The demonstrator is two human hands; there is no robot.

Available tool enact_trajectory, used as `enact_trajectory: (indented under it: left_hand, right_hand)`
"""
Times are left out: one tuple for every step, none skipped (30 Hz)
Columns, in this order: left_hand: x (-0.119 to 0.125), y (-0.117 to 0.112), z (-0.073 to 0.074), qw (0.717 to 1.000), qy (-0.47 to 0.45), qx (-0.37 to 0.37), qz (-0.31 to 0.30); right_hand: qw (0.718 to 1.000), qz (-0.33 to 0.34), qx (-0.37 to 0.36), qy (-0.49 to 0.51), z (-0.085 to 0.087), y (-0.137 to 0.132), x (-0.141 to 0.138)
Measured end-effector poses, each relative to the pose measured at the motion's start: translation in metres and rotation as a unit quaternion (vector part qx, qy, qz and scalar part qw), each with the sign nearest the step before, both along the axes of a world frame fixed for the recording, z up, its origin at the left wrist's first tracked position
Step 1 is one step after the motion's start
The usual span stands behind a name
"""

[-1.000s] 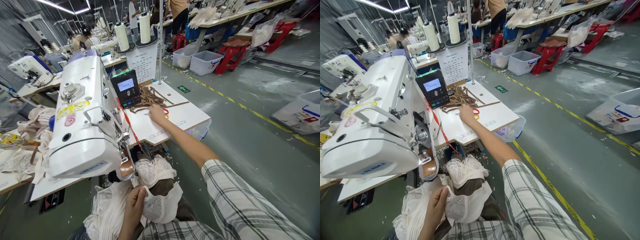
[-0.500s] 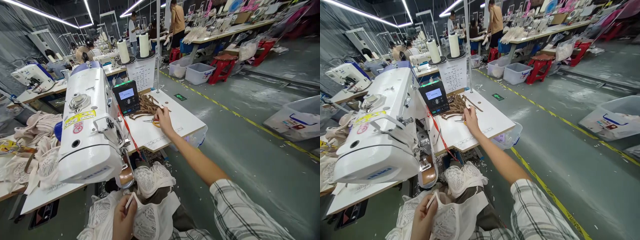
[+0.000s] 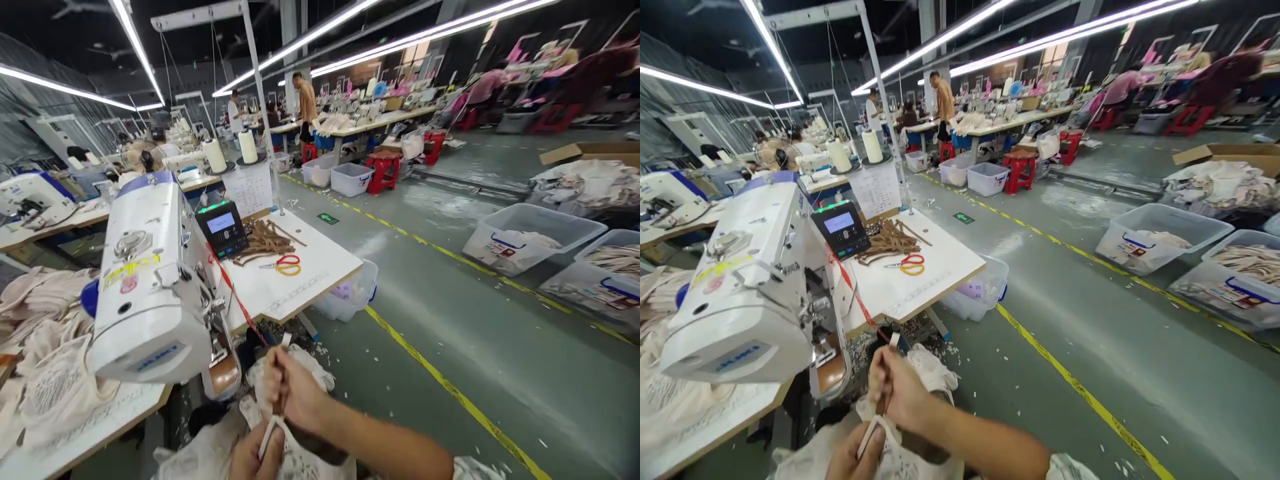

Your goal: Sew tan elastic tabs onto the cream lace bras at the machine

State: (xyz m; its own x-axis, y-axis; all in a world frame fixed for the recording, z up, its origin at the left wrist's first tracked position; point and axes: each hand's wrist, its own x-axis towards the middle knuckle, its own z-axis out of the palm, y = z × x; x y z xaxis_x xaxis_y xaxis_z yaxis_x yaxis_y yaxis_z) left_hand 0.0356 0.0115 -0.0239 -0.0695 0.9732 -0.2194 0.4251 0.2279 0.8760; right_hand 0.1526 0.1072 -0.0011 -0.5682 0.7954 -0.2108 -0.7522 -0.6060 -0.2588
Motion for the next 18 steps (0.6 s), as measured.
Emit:
enact_trajectory:
  left_hand:
    - [-0.003,-0.003,0.005,0.999,-0.004,-0.013,-0.032]
    - [-0.007,-0.005,0.011,0.997,-0.014,-0.029,-0.069]
    - [-0.012,-0.007,0.016,0.995,-0.023,-0.041,-0.090]
    - [-0.017,-0.008,0.019,0.992,-0.032,-0.056,-0.107]
    - [-0.022,-0.009,0.022,0.990,-0.044,-0.075,-0.113]
    - [-0.027,-0.010,0.022,0.988,-0.053,-0.089,-0.117]
    - [-0.032,-0.012,0.023,0.986,-0.059,-0.101,-0.120]
    - [-0.036,-0.013,0.022,0.984,-0.064,-0.110,-0.123]
    - [-0.040,-0.015,0.022,0.983,-0.066,-0.115,-0.125]
    - [-0.043,-0.016,0.022,0.983,-0.068,-0.118,-0.127]
    - [-0.045,-0.018,0.022,0.982,-0.071,-0.120,-0.127]
    - [-0.046,-0.018,0.022,0.982,-0.074,-0.122,-0.126]
    - [-0.047,-0.018,0.023,0.982,-0.076,-0.124,-0.120]
    - [-0.047,-0.018,0.024,0.983,-0.076,-0.125,-0.109]
    - [-0.046,-0.017,0.026,0.985,-0.074,-0.123,-0.094]
    - [-0.044,-0.016,0.027,0.988,-0.072,-0.116,-0.076]
    - [-0.043,-0.014,0.028,0.990,-0.070,-0.107,-0.058]
    - [-0.041,-0.012,0.029,0.992,-0.071,-0.097,-0.041]
  right_hand:
    - [0.999,-0.001,-0.032,-0.002,0.001,0.007,0.007]
    - [0.999,-0.015,-0.051,-0.009,0.001,0.014,0.014]
    - [0.998,-0.025,-0.063,-0.018,-0.001,0.020,0.021]
    - [0.997,-0.039,-0.068,-0.022,-0.003,0.026,0.027]
    - [0.997,-0.042,-0.067,-0.025,-0.006,0.031,0.033]
    - [0.997,-0.045,-0.064,-0.026,-0.008,0.036,0.038]
    - [0.997,-0.048,-0.059,-0.029,-0.011,0.041,0.043]
    - [0.997,-0.048,-0.049,-0.036,-0.013,0.046,0.048]
    - [0.997,-0.048,-0.035,-0.047,-0.014,0.050,0.053]
    - [0.997,-0.049,-0.017,-0.064,-0.016,0.055,0.057]
    - [0.995,-0.051,0.004,-0.084,-0.018,0.060,0.060]
    - [0.992,-0.055,0.025,-0.108,-0.021,0.065,0.063]
    - [0.988,-0.063,0.042,-0.133,-0.025,0.068,0.063]
    - [0.984,-0.069,0.053,-0.155,-0.031,0.069,0.062]
    - [0.981,-0.061,0.057,-0.173,-0.038,0.067,0.059]
    - [0.981,-0.027,0.051,-0.186,-0.046,0.061,0.053]
    - [0.979,0.038,0.040,-0.195,-0.055,0.051,0.046]
    - [0.972,0.124,0.028,-0.197,-0.063,0.038,0.038]
